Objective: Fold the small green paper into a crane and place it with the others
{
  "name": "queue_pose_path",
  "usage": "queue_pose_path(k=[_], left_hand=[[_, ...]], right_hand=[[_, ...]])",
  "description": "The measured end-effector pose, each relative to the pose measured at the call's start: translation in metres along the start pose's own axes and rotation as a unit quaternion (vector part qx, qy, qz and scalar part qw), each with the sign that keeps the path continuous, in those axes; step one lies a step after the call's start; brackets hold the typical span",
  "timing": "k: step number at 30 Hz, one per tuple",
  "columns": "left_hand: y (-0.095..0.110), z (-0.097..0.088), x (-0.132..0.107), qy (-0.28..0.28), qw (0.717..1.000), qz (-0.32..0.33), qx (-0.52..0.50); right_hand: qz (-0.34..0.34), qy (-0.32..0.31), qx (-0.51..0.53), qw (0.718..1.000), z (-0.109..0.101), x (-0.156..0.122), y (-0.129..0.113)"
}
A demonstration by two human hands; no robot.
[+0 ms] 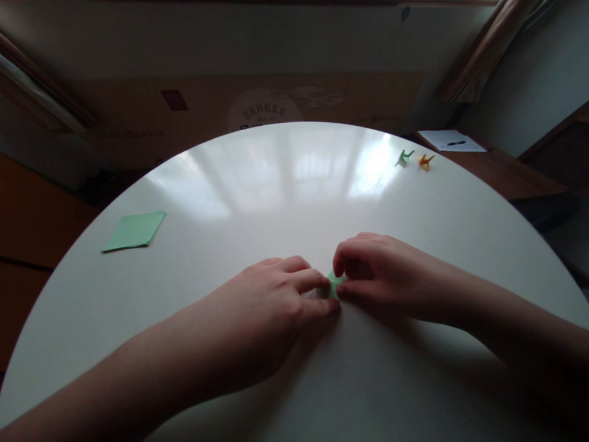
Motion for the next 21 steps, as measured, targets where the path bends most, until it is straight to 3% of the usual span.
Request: queue_pose_path(k=[5,15,21], left_hand=[[0.001,-0.001,0.0,-0.017,1.0,-0.006,0.008],[0.004,0.01,-0.004,0.003,0.998,-0.028,0.051],[0.004,0.014,-0.003,0.0,0.999,-0.03,0.037]], right_hand=[[0.015,0.027,0.01,0.999,-0.001,-0.001,0.006],[0.017,0.083,-0.021,0.996,-0.003,0.006,0.006],[-0.03,0.025,-0.017,0.999,-0.011,0.002,0.007]])
Point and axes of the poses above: each hand's wrist, its own x-axis towards the middle knuckle, its own z-axis out of the palm, y = z × x, the point moved 3 cm from there along x, towards the middle knuckle, and after that the axes turned 2 degrees about -x, right-handed, at the moved point
